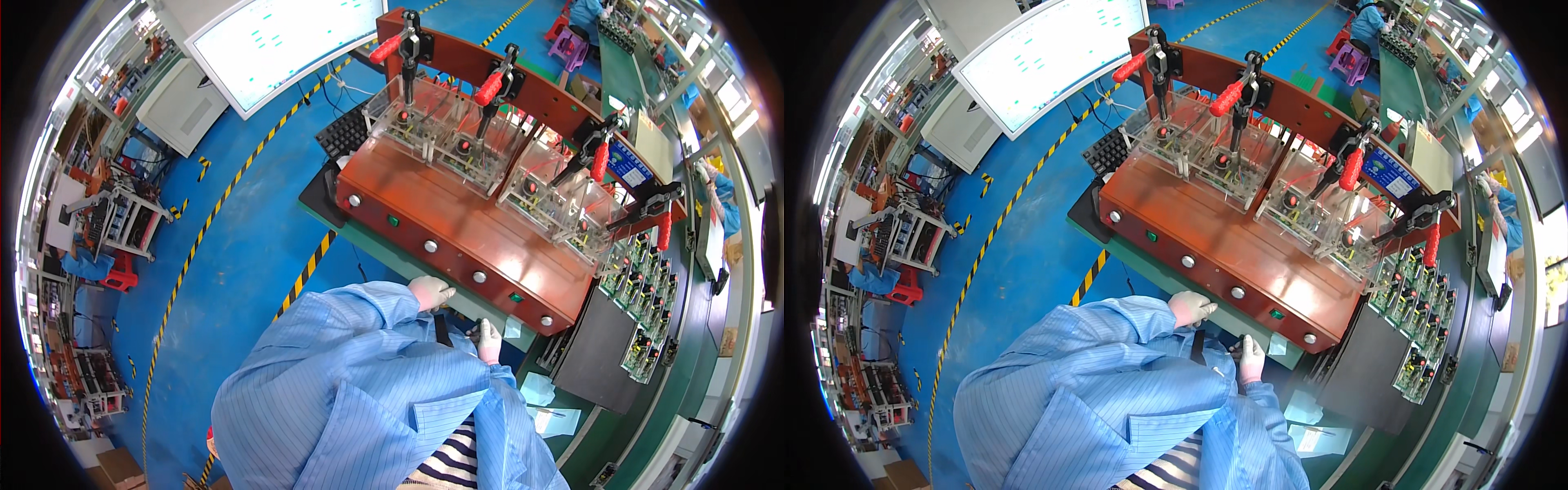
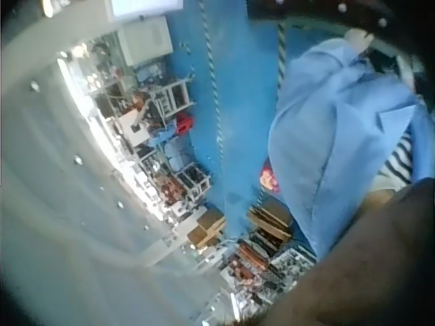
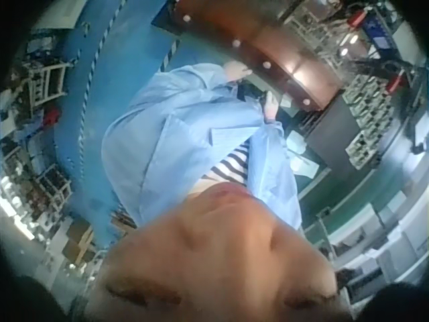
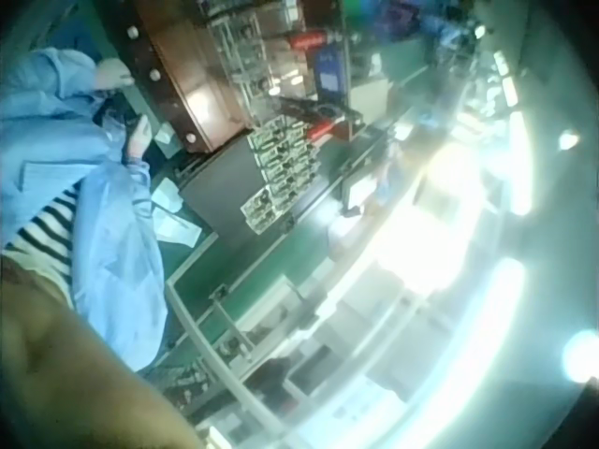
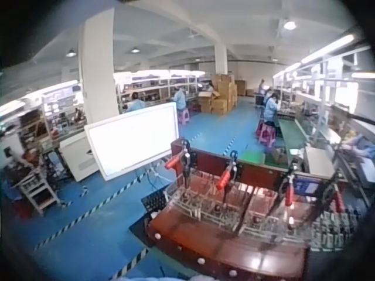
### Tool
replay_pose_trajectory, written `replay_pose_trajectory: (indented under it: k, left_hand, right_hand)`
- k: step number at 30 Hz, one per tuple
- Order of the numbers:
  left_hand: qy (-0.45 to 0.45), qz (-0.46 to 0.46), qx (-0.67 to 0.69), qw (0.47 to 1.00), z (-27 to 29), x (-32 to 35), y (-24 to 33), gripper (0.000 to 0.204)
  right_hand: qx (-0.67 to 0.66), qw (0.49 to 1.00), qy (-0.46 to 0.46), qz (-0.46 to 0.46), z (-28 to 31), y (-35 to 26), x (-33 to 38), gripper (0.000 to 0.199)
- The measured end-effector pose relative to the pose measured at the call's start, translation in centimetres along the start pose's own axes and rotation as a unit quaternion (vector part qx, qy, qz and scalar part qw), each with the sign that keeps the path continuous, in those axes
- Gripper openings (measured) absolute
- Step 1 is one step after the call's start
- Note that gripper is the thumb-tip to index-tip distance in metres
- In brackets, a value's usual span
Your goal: The person removes tested circuit boards from a testing machine fixture, places them on a tray, loads new circuit boards into the fixture, and presses buttons on the machine to start the test.
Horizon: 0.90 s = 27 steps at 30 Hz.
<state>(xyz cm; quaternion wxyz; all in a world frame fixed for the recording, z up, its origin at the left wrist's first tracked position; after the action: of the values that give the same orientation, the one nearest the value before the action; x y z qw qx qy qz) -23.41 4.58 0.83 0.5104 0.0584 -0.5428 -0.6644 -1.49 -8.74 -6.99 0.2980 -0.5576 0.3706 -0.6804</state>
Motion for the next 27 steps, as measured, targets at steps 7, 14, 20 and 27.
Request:
replay_pose_trajectory:
  k: [7, 14, 20, 27]
  left_hand:
    - [0.002, 0.007, 0.014, 1.000, 0.0, 0.1, 0.0, 0.044]
    - [0.008, -0.008, -0.002, 1.000, 0.1, 0.1, 0.1, 0.045]
    - [0.022, -0.015, -0.010, 1.000, -0.2, -0.2, -0.5, 0.044]
    - [0.022, -0.039, 0.013, 0.999, -0.4, -0.5, -0.8, 0.042]
  right_hand:
    - [-0.004, 1.000, 0.008, 0.007, 0.0, -0.1, 0.1, 0.041]
    - [0.002, 1.000, 0.002, 0.008, 0.0, -0.2, 0.1, 0.041]
    - [-0.013, 1.000, 0.010, 0.020, -0.2, -0.4, 0.3, 0.042]
    - [-0.009, 1.000, 0.006, 0.007, -0.1, -0.3, 0.3, 0.040]
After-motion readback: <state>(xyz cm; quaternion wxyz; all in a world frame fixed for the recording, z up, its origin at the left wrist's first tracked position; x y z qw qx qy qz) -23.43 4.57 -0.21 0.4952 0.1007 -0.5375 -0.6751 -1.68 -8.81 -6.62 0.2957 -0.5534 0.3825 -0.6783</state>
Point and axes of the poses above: each hand's wrist, its own x-axis away from the middle knuckle, its own z-axis out of the back of the hand, y = z × x, the point moved 5 cm from there along -x, towards the middle knuckle, and after that the axes turned 11 degrees about x, right-handed, at the moved point
